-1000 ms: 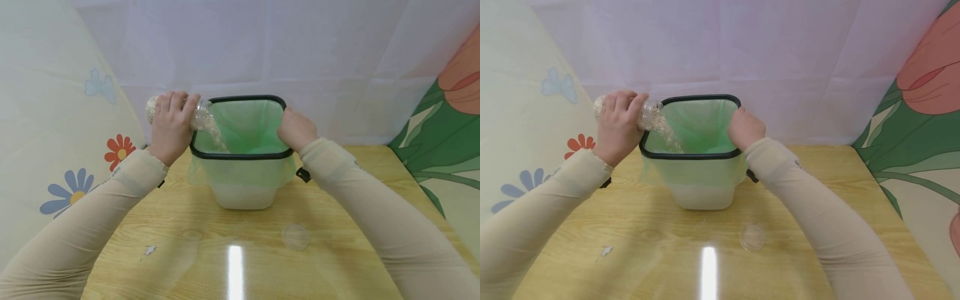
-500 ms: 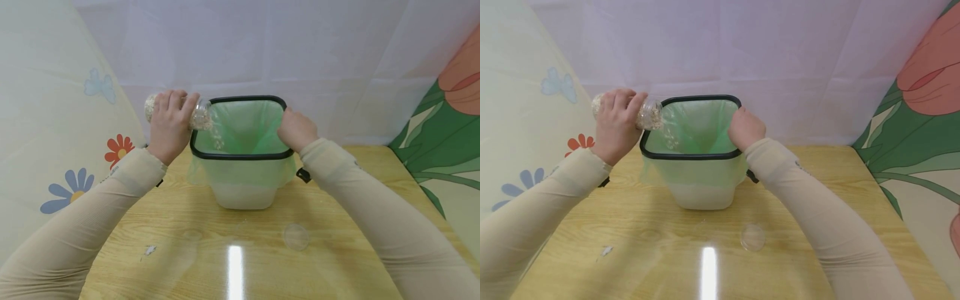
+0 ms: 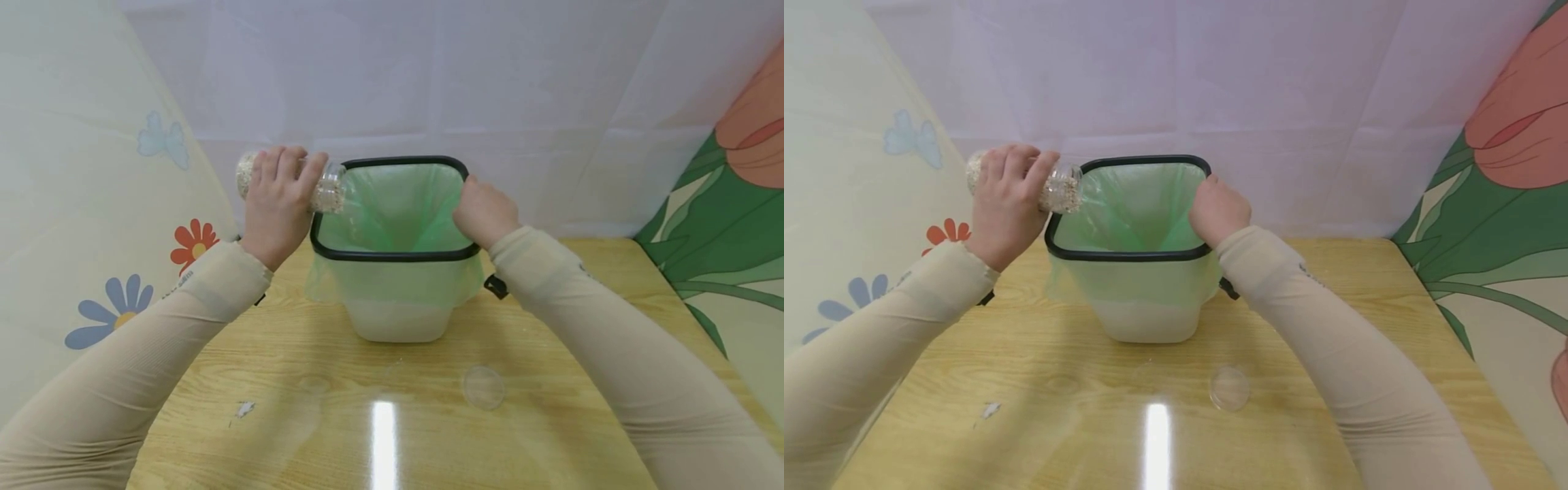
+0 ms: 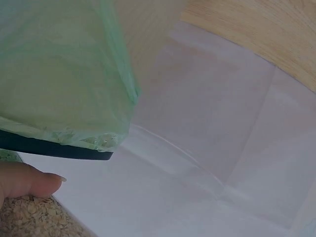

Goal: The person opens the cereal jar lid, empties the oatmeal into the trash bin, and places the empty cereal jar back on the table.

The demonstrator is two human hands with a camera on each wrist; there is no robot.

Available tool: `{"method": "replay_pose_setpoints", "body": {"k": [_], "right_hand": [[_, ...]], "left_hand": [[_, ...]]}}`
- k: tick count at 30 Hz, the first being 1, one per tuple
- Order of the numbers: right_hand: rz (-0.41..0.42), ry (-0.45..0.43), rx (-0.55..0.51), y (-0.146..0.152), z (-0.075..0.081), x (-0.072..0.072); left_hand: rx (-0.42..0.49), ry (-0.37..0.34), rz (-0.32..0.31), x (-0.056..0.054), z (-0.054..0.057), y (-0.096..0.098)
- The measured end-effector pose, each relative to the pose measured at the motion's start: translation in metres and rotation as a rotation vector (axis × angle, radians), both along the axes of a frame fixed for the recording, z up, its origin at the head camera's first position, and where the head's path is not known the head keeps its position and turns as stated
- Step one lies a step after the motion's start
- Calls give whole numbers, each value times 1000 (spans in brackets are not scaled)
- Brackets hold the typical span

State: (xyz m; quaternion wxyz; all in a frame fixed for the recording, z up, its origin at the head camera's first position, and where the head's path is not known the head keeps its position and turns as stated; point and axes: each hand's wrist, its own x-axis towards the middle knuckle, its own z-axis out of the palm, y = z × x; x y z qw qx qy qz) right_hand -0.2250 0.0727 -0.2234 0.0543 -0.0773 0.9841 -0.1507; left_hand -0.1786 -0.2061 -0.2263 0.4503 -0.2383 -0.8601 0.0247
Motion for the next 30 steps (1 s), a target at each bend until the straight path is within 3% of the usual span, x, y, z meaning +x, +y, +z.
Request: {"method": "replay_pose_setpoints", "body": {"k": [30], "right_hand": [[3,4,-1,1,1,2]], "left_hand": [[-7,-13,2,2,0,-3]]}}
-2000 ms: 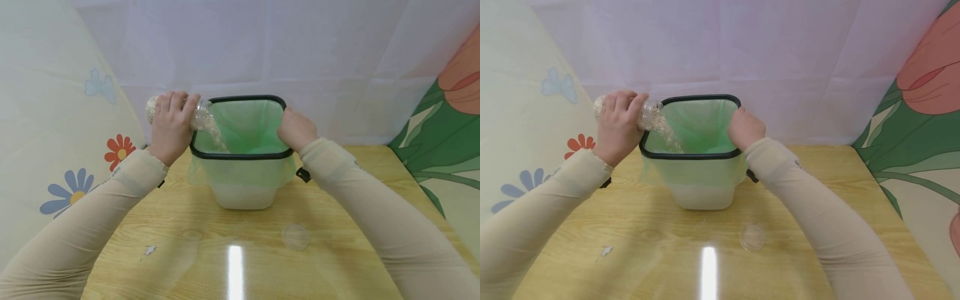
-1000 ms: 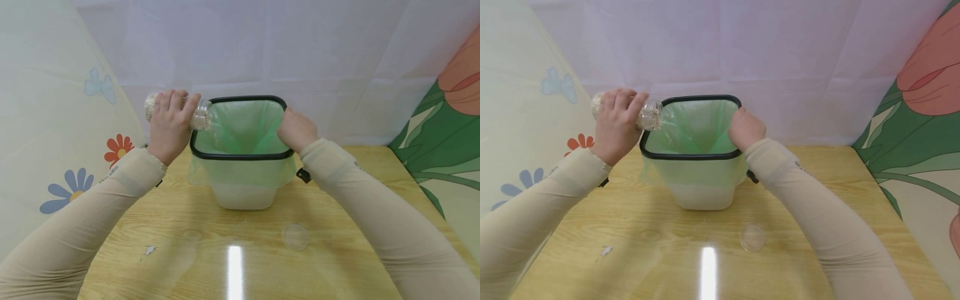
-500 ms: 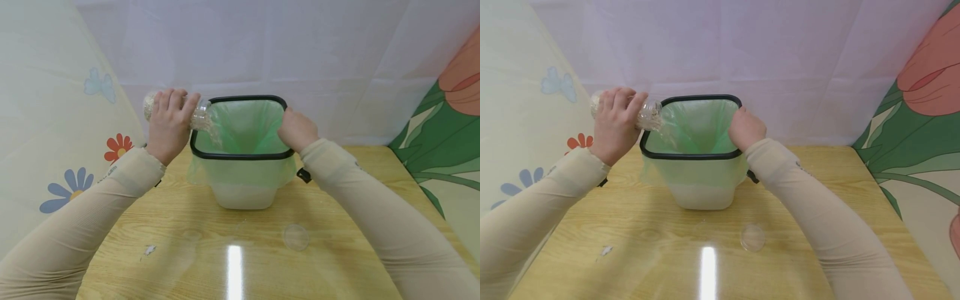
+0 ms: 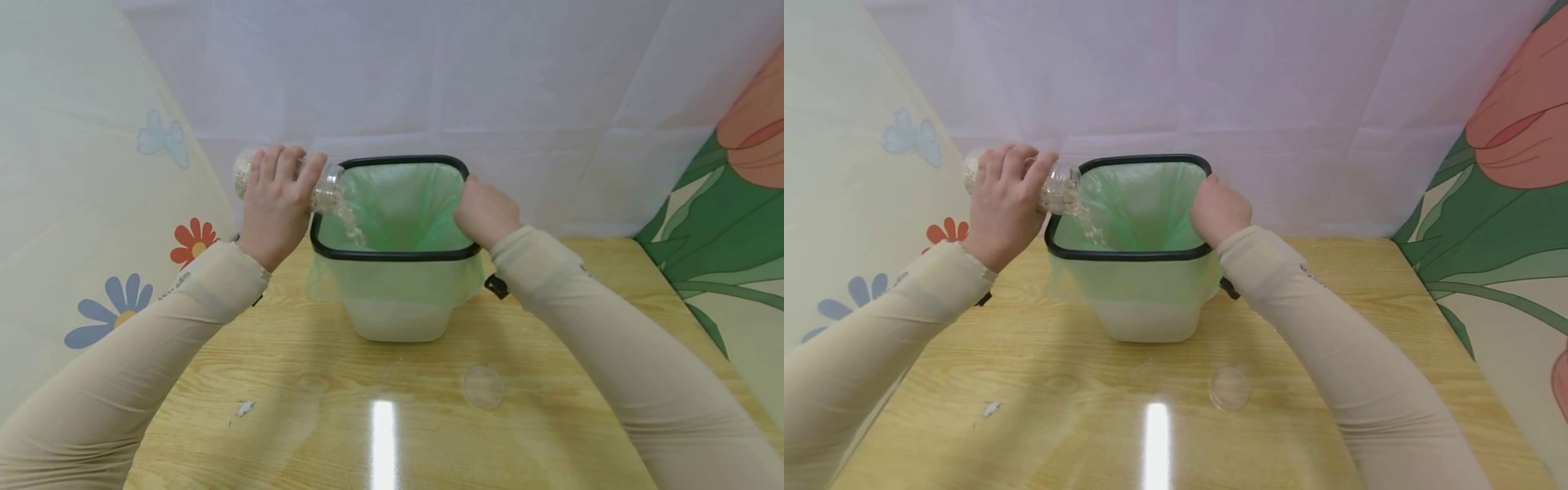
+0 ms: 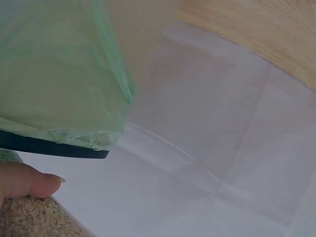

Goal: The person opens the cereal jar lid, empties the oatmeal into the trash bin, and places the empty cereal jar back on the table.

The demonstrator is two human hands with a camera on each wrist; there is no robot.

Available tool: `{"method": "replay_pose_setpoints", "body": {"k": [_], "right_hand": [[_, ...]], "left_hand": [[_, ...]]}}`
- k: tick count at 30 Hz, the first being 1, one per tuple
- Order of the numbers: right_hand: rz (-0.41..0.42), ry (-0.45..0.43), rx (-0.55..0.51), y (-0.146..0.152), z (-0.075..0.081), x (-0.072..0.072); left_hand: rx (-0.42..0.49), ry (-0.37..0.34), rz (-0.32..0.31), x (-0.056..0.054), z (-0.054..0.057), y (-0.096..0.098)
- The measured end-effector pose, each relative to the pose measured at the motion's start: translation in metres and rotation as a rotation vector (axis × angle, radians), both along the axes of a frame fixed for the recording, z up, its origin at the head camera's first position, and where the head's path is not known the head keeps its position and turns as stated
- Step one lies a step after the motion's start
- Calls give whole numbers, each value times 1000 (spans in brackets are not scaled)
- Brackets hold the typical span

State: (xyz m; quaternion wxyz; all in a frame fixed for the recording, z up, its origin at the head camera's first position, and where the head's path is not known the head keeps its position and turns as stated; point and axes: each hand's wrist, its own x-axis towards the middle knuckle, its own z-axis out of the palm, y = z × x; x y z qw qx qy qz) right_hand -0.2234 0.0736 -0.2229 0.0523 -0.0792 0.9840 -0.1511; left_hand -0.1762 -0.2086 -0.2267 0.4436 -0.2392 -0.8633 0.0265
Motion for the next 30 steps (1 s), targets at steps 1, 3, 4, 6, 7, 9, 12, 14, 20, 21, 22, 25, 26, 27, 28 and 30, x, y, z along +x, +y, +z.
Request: {"method": "replay_pose_setpoints", "body": {"k": [1,3,4,6,7,9,12,14,20,21,22,25,26,27,28,30], "right_hand": [[0,-1,0,0,0,0],[-1,1,0,0,0,0],[0,1,0,0,0,0],[0,2,0,0,0,0],[0,2,-1,0,0,1],[-1,2,-2,0,1,1],[-2,3,-4,0,1,1],[0,2,-5,0,1,1],[2,1,-10,0,1,1],[1,2,-9,0,1,1],[0,0,-8,0,1,0],[-4,-4,-4,0,2,0],[-4,-3,-3,0,2,0],[-3,-2,-3,0,2,0],[0,1,-5,0,2,0],[3,6,-5,0,1,0]], "left_hand": [[-3,0,2,0,0,0],[-7,1,6,0,0,0],[-9,1,7,0,0,0],[-10,3,8,0,0,0],[-10,4,7,0,0,0],[-10,6,6,0,0,0],[-11,6,4,0,1,0],[-13,3,3,0,1,0],[-14,-8,-7,0,1,-2],[-16,-7,-8,0,1,-2],[-19,-5,-8,0,1,-2],[-24,-5,-9,0,2,-2],[-25,-6,-9,-1,2,-2],[-28,-4,-7,-1,1,-2],[-31,-3,-5,-1,1,-3],[-36,-1,-3,-1,1,-3]]}}
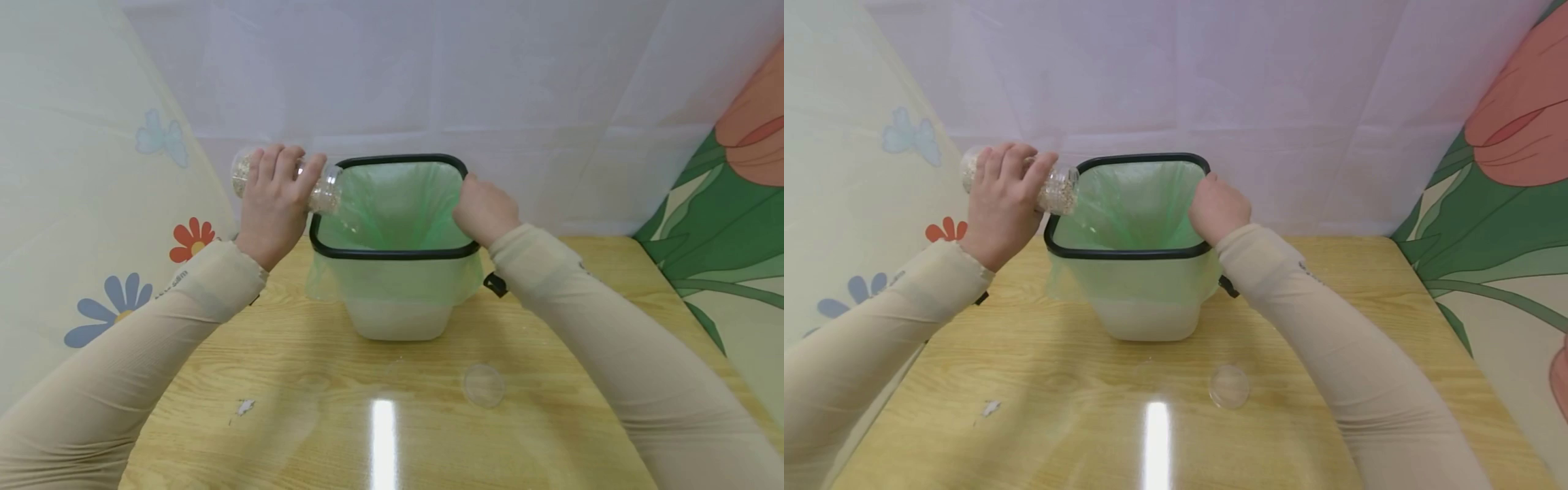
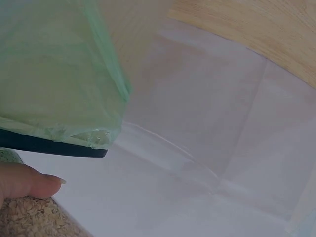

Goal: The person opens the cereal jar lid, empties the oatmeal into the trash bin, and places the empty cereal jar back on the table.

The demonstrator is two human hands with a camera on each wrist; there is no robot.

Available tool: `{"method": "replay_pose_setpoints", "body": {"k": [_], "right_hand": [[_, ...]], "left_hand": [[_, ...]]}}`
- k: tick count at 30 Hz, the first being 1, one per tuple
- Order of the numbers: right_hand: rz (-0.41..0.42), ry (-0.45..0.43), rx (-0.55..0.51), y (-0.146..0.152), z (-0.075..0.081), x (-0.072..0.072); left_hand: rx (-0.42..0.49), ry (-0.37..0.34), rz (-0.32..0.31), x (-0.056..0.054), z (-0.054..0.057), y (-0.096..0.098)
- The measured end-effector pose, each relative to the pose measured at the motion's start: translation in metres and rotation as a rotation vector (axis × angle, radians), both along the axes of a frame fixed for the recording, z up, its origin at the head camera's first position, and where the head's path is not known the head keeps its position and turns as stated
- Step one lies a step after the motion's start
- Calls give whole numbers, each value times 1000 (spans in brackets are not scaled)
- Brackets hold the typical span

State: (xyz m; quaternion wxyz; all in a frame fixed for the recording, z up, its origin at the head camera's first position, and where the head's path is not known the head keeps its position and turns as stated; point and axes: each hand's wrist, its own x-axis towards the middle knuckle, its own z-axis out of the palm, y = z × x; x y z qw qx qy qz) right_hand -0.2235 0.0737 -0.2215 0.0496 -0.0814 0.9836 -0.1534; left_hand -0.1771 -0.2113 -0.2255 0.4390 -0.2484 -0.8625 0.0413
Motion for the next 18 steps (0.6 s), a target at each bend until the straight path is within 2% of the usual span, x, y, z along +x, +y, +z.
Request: {"method": "replay_pose_setpoints", "body": {"k": [18], "right_hand": [[-3,6,0,0,0,2]], "left_hand": [[-10,4,-8,1,1,1]]}}
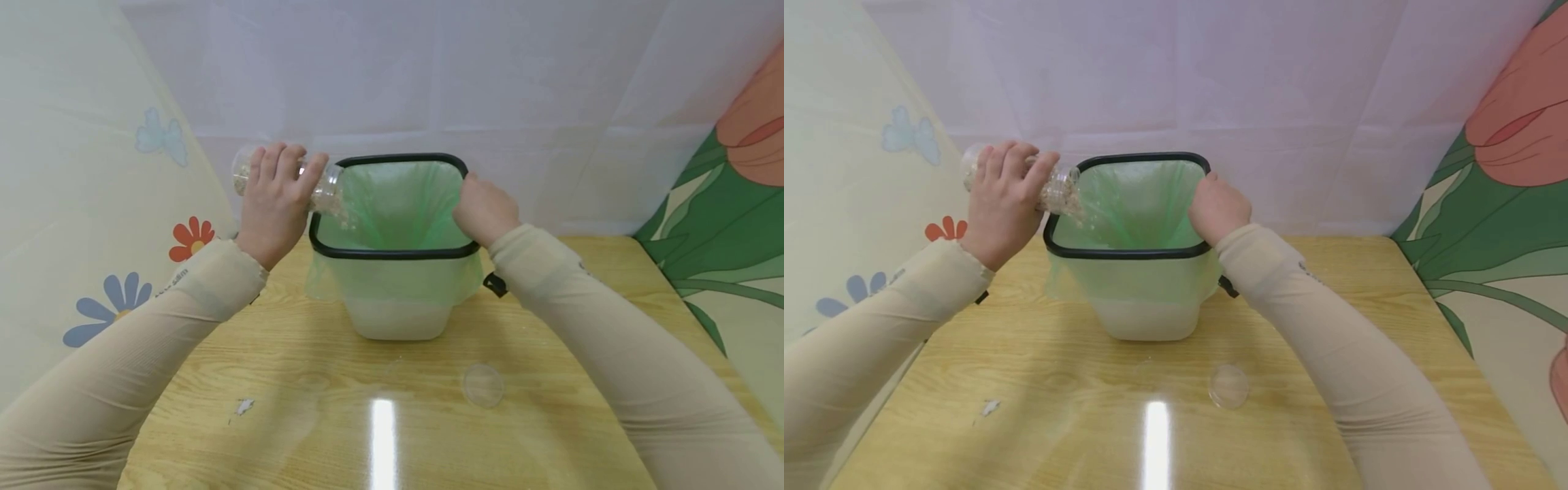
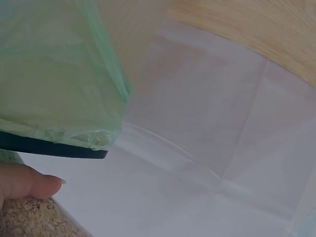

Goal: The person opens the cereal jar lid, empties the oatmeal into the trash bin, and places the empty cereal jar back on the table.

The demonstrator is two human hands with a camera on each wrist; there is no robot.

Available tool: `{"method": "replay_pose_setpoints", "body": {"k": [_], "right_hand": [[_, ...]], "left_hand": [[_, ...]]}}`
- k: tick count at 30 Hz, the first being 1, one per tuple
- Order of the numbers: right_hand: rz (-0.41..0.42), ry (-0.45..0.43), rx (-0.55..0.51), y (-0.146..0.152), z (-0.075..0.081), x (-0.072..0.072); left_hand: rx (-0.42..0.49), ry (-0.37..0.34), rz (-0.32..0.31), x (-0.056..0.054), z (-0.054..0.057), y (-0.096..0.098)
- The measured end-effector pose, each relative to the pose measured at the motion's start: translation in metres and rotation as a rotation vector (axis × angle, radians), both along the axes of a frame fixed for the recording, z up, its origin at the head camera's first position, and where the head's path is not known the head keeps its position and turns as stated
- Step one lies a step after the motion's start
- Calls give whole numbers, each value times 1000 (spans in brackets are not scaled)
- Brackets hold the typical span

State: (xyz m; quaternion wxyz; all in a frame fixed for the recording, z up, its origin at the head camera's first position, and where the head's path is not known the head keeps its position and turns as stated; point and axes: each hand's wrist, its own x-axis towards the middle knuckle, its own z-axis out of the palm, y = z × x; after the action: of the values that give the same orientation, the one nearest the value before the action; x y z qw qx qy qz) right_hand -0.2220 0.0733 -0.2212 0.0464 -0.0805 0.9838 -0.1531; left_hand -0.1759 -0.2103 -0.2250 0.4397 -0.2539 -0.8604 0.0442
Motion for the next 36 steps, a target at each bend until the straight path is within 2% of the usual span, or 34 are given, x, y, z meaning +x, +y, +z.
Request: {"method": "replay_pose_setpoints", "body": {"k": [36], "right_hand": [[-4,-9,5,0,0,0]], "left_hand": [[8,21,0,0,0,2]]}}
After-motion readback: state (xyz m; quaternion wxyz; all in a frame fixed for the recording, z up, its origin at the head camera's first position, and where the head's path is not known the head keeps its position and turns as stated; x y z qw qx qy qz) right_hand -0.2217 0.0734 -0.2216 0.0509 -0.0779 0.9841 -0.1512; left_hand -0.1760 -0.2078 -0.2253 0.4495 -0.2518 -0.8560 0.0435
